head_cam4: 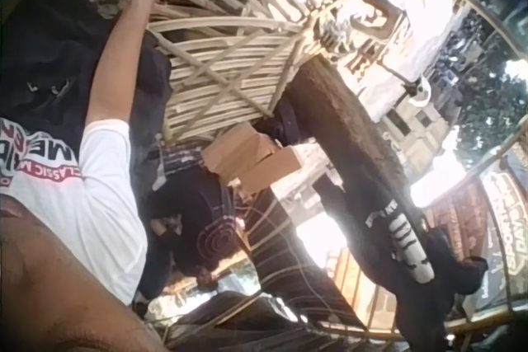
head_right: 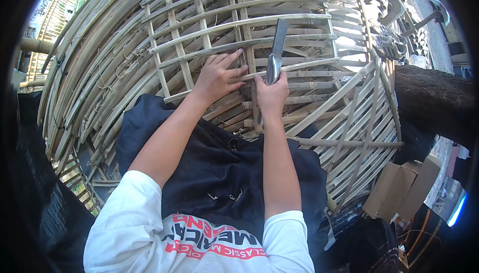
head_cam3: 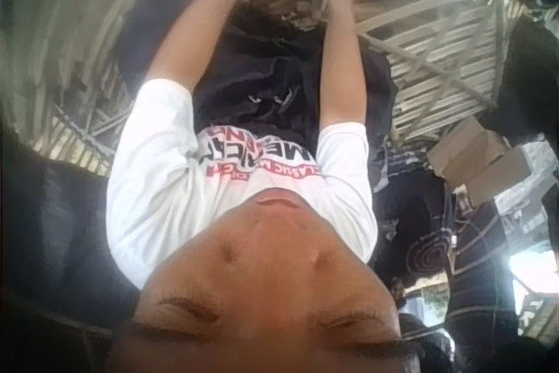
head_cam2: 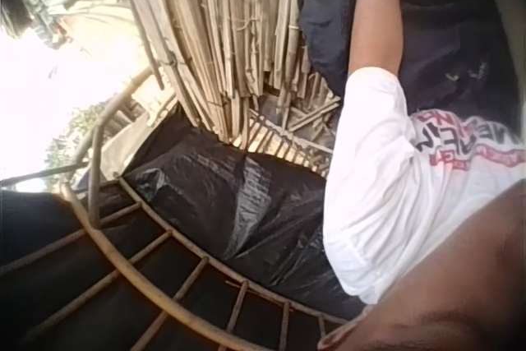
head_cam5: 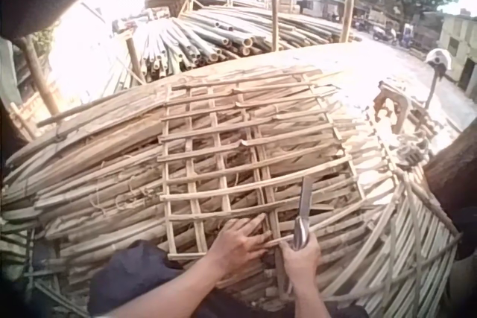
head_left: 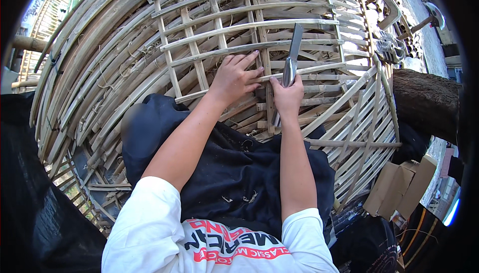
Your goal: The person weaves bamboo strips into a large circular grid structure by hand, using a metal tool to lever and position the strips into place.
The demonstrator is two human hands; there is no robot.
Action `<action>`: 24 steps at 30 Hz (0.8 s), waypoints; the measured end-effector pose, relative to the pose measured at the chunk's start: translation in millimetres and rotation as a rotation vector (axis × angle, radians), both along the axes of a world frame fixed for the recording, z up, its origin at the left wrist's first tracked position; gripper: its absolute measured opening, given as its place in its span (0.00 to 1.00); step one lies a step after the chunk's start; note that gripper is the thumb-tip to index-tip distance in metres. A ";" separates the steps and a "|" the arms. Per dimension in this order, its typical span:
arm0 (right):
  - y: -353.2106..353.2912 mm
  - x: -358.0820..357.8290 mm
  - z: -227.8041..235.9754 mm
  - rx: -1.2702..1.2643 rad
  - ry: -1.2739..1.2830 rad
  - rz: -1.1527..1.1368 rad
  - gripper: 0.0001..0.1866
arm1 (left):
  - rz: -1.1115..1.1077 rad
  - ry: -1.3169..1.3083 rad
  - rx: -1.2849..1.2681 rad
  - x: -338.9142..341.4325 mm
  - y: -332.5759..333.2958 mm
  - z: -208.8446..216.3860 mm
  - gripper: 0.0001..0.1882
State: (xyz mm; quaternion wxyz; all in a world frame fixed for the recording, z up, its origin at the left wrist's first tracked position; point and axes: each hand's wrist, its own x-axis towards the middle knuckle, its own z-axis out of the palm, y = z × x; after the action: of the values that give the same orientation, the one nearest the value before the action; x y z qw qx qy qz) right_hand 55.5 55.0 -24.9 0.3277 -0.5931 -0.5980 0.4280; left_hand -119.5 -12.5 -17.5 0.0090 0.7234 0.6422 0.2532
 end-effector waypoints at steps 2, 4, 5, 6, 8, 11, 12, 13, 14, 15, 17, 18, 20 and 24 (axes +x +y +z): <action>-0.8 1.5 0.0 0.034 -0.007 0.005 0.21 | 0.008 0.009 0.013 2.3 0.3 -2.1 0.23; 0.0 1.7 1.4 0.022 0.001 0.005 0.21 | 0.019 -0.017 0.019 4.6 0.8 -5.0 0.23; 1.3 1.4 0.6 -0.008 0.010 0.000 0.21 | 0.024 -0.030 0.022 5.6 0.7 -6.3 0.22; 3.0 3.2 -0.1 -0.036 0.015 -0.009 0.21 | 0.036 -0.020 0.028 8.8 1.6 -4.5 0.22; 1.0 4.4 -3.1 0.018 -0.004 -0.006 0.21 | 0.057 0.001 0.040 16.2 1.8 -0.9 0.21; -1.1 -1.8 3.9 0.043 -0.032 -0.004 0.22 | 0.090 -0.003 0.049 11.4 1.7 -6.6 0.20; -1.1 -1.7 6.7 0.042 -0.046 -0.005 0.22 | 0.088 -0.007 0.042 12.1 2.3 -5.5 0.20; -0.9 -0.6 7.4 0.062 -0.066 -0.003 0.23 | 0.086 -0.012 0.036 12.9 3.1 -4.4 0.20; -0.3 2.2 5.4 0.063 -0.067 0.009 0.22 | 0.084 -0.018 0.030 14.1 4.0 -3.5 0.19; -0.7 3.4 4.7 0.065 -0.066 0.023 0.21 | 0.087 -0.014 0.035 14.5 4.1 -4.1 0.19; -2.8 12.4 6.6 0.094 -0.068 0.067 0.20 | 0.092 -0.011 0.047 16.0 4.3 -5.6 0.19; -10.0 18.7 11.7 0.118 -0.067 0.105 0.20 | 0.084 -0.004 0.060 13.6 4.5 -5.9 0.19; -30.6 31.3 24.3 0.156 -0.043 0.172 0.20 | 0.082 0.017 0.072 8.6 2.2 -8.0 0.19; -65.8 60.4 51.0 0.274 -0.062 0.258 0.22 | 0.089 -0.028 0.048 16.5 4.8 -9.2 0.18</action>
State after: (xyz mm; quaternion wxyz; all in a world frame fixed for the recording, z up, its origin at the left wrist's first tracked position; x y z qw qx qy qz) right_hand 115.9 -10.7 26.1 0.3294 -0.4742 -0.7316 0.3624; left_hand -103.0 -7.7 -26.8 -0.0107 0.6905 0.6674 0.2786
